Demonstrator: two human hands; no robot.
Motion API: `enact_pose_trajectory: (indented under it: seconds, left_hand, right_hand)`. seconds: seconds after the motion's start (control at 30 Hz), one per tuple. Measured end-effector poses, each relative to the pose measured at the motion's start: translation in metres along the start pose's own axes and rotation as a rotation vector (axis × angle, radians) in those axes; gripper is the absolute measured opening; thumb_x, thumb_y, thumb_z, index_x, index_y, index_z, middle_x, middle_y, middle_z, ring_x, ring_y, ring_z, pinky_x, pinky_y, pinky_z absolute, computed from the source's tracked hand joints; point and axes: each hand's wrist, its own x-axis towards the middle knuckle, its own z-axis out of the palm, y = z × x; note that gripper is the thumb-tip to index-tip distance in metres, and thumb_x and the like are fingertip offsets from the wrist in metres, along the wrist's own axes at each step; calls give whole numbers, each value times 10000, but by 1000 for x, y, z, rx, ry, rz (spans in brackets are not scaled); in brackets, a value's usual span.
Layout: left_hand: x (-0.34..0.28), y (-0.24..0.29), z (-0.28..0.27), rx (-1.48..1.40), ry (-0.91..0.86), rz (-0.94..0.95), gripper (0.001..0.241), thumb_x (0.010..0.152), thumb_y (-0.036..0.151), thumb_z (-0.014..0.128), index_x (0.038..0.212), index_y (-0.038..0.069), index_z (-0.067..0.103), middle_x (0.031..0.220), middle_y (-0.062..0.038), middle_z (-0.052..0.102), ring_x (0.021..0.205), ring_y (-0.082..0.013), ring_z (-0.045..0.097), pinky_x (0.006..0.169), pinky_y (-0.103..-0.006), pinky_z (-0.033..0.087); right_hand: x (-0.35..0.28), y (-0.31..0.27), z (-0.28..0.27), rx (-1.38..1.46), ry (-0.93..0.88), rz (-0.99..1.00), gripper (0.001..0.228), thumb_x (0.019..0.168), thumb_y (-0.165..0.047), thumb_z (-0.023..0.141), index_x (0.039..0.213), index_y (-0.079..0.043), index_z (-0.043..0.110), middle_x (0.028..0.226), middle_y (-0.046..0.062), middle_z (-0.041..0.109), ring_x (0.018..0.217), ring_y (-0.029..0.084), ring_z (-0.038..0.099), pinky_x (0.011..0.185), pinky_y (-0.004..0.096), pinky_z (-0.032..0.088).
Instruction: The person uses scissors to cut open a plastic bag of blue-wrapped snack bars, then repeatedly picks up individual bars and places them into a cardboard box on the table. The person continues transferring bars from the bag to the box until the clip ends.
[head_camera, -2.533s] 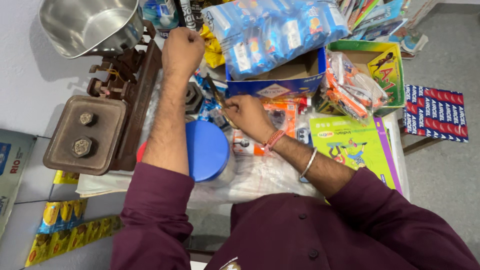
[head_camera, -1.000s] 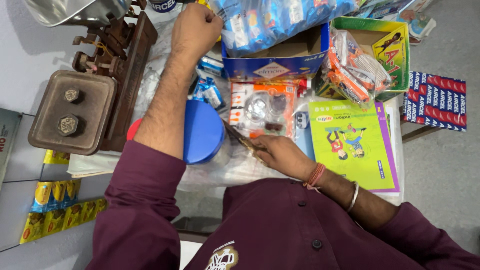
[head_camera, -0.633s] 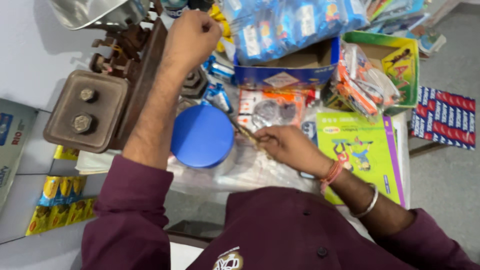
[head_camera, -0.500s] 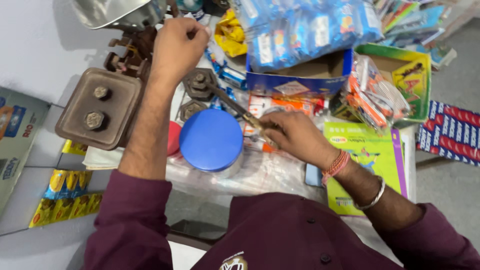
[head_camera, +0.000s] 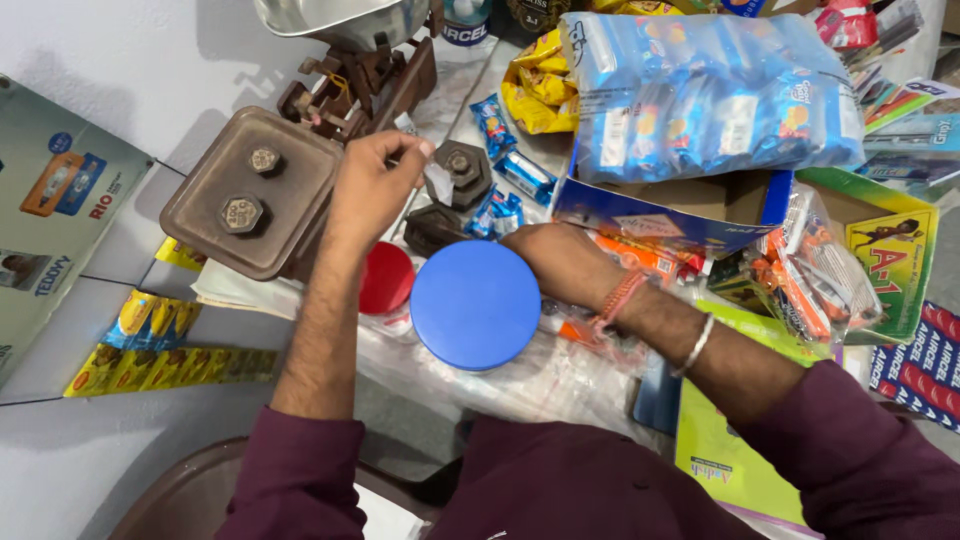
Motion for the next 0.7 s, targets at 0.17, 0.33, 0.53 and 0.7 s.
enact_pose_trajectory:
  seconds: [0.17, 0.33, 0.53, 0.7]
  left_hand:
    - [-2, -25, 14, 79, 38, -56, 215, 969, 227, 703, 966, 22, 770, 712, -46, 729, 635, -94, 684, 613, -275, 528]
    - [-2, -33, 22, 183, 40, -26, 209, 948, 236, 711, 992, 45, 782, 738, -77, 745, 643, -144, 718, 626, -314, 545]
    - [-5, -33, 22, 280, 40, 84, 243, 957, 261, 710, 1015, 35, 775, 897, -149, 765, 786, -264, 746, 709, -378, 555]
    - [-6, -28, 23, 280, 33, 51, 255, 950, 273, 698, 1020, 40, 770, 919, -149, 771, 788, -267, 751, 720, -382, 559]
  right_hand:
    - [7, 6, 20, -46, 14, 64, 167, 872, -204, 614, 951, -92, 709, 963, 140, 733, 901, 352, 715, 739, 454, 570]
    - [1, 10, 30, -67, 70, 15, 177, 857, -183, 610, 989, -87, 677, 942, 140, 690, 894, 359, 705, 746, 451, 574]
    - [0, 5, 33, -101, 31, 100, 176, 866, -165, 611, 1003, -69, 669, 977, 189, 641, 822, 387, 693, 693, 474, 577]
    - [-3, -1, 36, -198, 64, 90, 209, 839, -155, 627, 1023, -68, 675, 997, 205, 638, 831, 376, 688, 679, 466, 578]
